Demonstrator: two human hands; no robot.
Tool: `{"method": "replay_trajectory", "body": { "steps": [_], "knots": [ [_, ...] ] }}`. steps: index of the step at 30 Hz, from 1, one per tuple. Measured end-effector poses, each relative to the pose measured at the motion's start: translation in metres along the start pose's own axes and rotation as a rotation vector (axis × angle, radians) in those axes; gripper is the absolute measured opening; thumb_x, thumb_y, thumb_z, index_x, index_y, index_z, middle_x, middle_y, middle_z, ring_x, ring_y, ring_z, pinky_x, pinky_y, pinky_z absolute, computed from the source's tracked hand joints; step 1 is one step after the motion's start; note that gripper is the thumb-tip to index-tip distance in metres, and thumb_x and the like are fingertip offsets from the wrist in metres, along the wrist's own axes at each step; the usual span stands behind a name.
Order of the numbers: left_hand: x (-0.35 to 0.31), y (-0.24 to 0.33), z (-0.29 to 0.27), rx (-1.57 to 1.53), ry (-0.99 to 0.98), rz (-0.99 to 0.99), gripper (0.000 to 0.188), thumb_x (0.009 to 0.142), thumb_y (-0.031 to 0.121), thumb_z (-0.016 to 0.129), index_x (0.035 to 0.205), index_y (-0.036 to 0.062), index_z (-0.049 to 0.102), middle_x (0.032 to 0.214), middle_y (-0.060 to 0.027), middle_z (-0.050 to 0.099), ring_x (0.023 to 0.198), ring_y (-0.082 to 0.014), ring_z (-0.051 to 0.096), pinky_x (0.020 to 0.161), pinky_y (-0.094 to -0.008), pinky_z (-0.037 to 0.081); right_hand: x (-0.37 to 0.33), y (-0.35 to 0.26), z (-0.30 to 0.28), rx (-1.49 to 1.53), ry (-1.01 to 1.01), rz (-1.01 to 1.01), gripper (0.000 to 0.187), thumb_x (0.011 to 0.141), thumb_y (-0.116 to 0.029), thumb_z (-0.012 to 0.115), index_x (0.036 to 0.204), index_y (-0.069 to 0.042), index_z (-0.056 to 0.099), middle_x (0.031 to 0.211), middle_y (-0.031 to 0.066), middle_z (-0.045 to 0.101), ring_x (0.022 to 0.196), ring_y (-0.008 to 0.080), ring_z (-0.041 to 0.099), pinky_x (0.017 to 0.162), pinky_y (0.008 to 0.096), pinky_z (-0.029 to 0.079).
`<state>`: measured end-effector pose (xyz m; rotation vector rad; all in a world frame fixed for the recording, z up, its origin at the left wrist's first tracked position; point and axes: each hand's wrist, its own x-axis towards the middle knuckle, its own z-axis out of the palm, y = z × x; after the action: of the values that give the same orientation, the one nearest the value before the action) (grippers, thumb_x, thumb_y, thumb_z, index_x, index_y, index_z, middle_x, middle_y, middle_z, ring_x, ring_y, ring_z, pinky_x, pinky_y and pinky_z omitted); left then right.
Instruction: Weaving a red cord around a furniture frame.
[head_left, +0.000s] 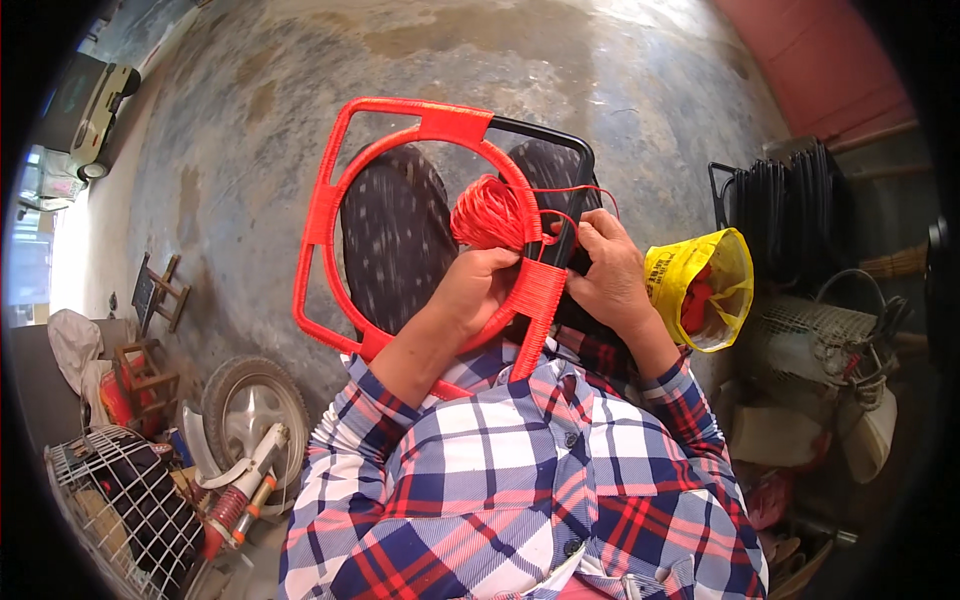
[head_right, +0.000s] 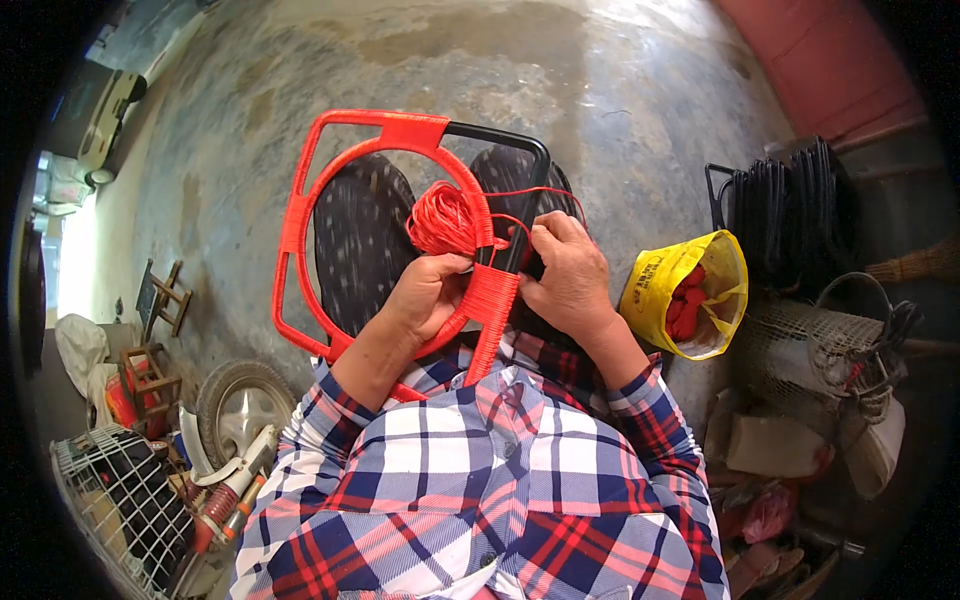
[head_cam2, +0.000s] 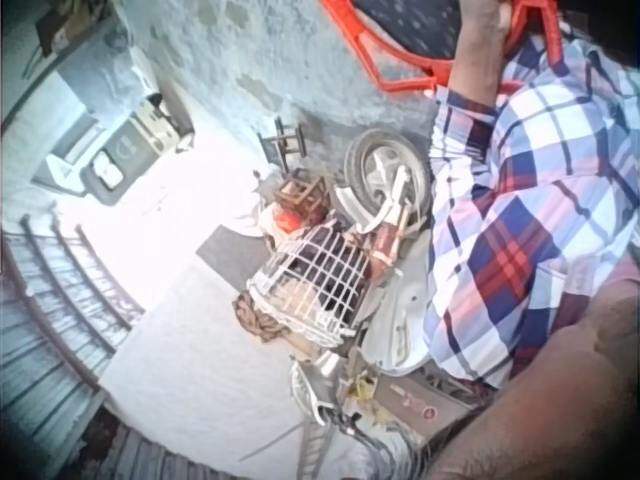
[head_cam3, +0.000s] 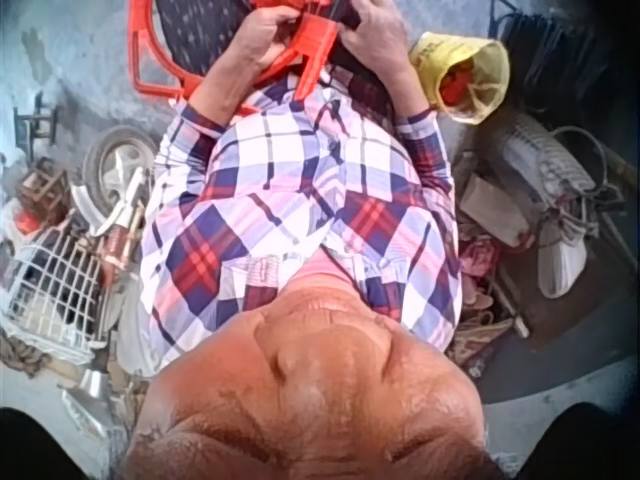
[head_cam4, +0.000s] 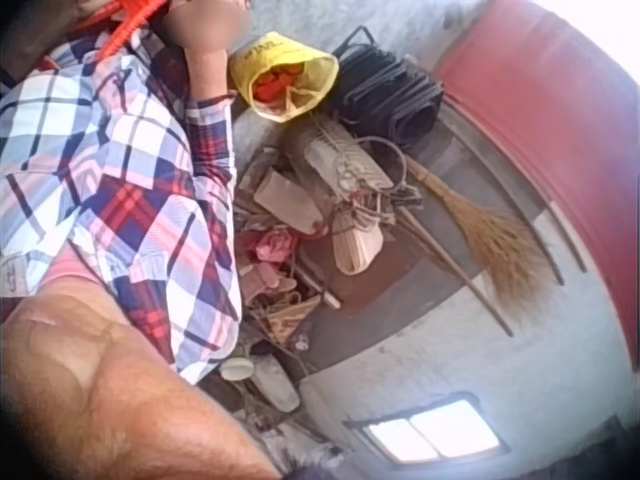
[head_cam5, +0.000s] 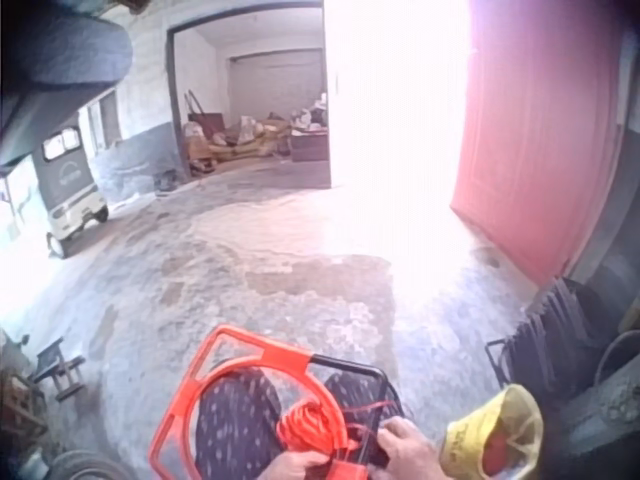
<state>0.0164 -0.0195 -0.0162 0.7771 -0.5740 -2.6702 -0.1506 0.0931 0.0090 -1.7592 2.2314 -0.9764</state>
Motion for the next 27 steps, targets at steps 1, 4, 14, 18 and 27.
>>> {"method": "replay_trajectory", "body": {
  "steps": [1, 4, 14, 18, 27],
  "knots": [
    [-0.001, 0.0, 0.002, -0.01, -0.019, 0.0, 0.033, 0.091, 0.001, 0.046, 0.121, -0.0078, 0.057, 0.114, -0.017, 0.066, 0.101, -0.0267, 0.067, 0.094, -0.0406, 0.055, 0.0, 0.001, -0.001, -0.008, -0.018, -0.005, 0.037, 0.064, -0.007, 0.074, 0.098, 0.0, 0.06, 0.104, 0.0125, 0.06, 0.099, 0.0321, 0.061, 0.084, 0.0364, 0.051],
    [-0.005, 0.003, 0.011, 0.052, -0.079, 0.016, 0.035, 0.09, -0.002, 0.047, 0.124, -0.0078, 0.054, 0.114, -0.0173, 0.066, 0.099, -0.0255, 0.068, 0.091, -0.039, 0.057, -0.005, 0.013, 0.003, 0.297, 0.042, 0.001, 0.032, 0.067, -0.004, 0.069, 0.097, -0.001, 0.058, 0.105, 0.0125, 0.062, 0.096, 0.0287, 0.063, 0.085, 0.0341, 0.051],
    [-0.002, 0.002, 0.001, 0.015, -0.006, -0.027, 0.022, 0.09, -0.005, 0.044, 0.11, -0.0024, 0.054, 0.106, -0.0156, 0.066, 0.092, -0.0233, 0.07, 0.086, -0.0387, 0.06, -0.04, 0.051, -0.054, 1.815, 0.201, 0.191, 0.033, 0.073, -0.013, 0.067, 0.099, -0.007, 0.047, 0.089, 0.0079, 0.058, 0.083, 0.0175, 0.054, 0.08, 0.0347, 0.045],
    [-0.007, 0.005, 0.011, -0.005, -0.018, 0.011, 0.028, 0.09, -0.005, 0.044, 0.117, -0.0034, 0.054, 0.107, -0.0152, 0.066, 0.094, -0.0231, 0.07, 0.087, -0.0388, 0.06, -0.052, 0.094, -0.085, 2.084, 0.168, -0.022, 0.031, 0.082, -0.022, 0.067, 0.1, -0.008, 0.047, 0.085, 0.0057, 0.055, 0.08, 0.0172, 0.05, 0.076, 0.0332, 0.043],
    [-0.009, 0.008, 0.014, 0.04, -0.092, 0.051, 0.028, 0.089, -0.004, 0.049, 0.117, -0.0032, 0.056, 0.109, -0.0131, 0.065, 0.101, -0.0204, 0.066, 0.094, -0.0355, 0.055, -0.04, 0.043, -0.039, 1.263, 0.097, 0.44, 0.033, 0.084, 0.0, 0.061, 0.117, 0.001, 0.058, 0.109, 0.0122, 0.066, 0.082, 0.0139, 0.063, 0.076, 0.0287, 0.053]
  ]
}}
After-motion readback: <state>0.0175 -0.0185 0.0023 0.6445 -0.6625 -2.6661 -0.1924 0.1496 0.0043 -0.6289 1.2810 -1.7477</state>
